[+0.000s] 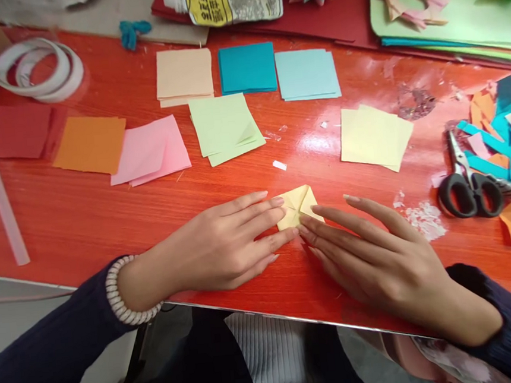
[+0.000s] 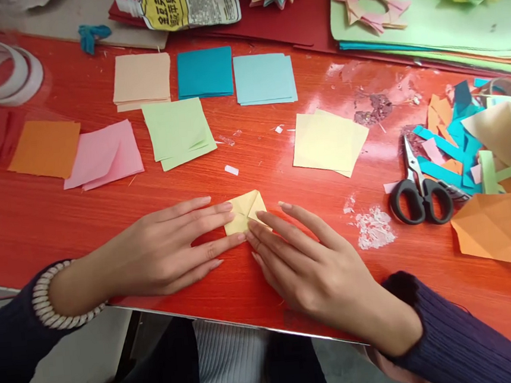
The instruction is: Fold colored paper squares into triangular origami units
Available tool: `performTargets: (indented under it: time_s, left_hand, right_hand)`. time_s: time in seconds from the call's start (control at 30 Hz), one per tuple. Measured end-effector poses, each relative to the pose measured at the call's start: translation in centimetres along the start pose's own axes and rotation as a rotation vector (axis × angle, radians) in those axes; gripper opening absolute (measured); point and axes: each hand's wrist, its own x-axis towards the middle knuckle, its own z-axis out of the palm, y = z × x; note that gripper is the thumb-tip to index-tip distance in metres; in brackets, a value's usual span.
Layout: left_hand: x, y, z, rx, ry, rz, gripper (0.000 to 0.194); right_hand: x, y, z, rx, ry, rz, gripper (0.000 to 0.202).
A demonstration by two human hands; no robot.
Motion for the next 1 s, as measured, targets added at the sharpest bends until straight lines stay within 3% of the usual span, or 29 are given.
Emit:
performTargets:
  time_s: [0.23, 0.5, 0.7, 1.0]
  left_hand:
    - [0.0, -0.2, -0.1, 0.029, -0.046, 0.021, 0.041]
    - [0.0, 0.0, 0.0, 0.054, -0.021, 0.017, 0.042]
    - [0.1, 0.2, -0.2, 0.108, -0.015, 0.032, 0.042]
    - [-0.7, 3.2, 0.2, 0.108, 0.047, 0.047, 0.042]
  right_hand:
    - [-0.6, -1.3, -0.3, -0.119, -0.097, -0.007, 0.034]
    - [-1.3, 0.4, -0.3, 0.025, 0.023, -0.005, 0.036]
    - [-1.3, 0.7, -0.1, 0.074, -0.028, -0.024, 0.042]
    - [-1.1, 1.1, 0.1, -0.036, 0.031, 0.029, 0.039]
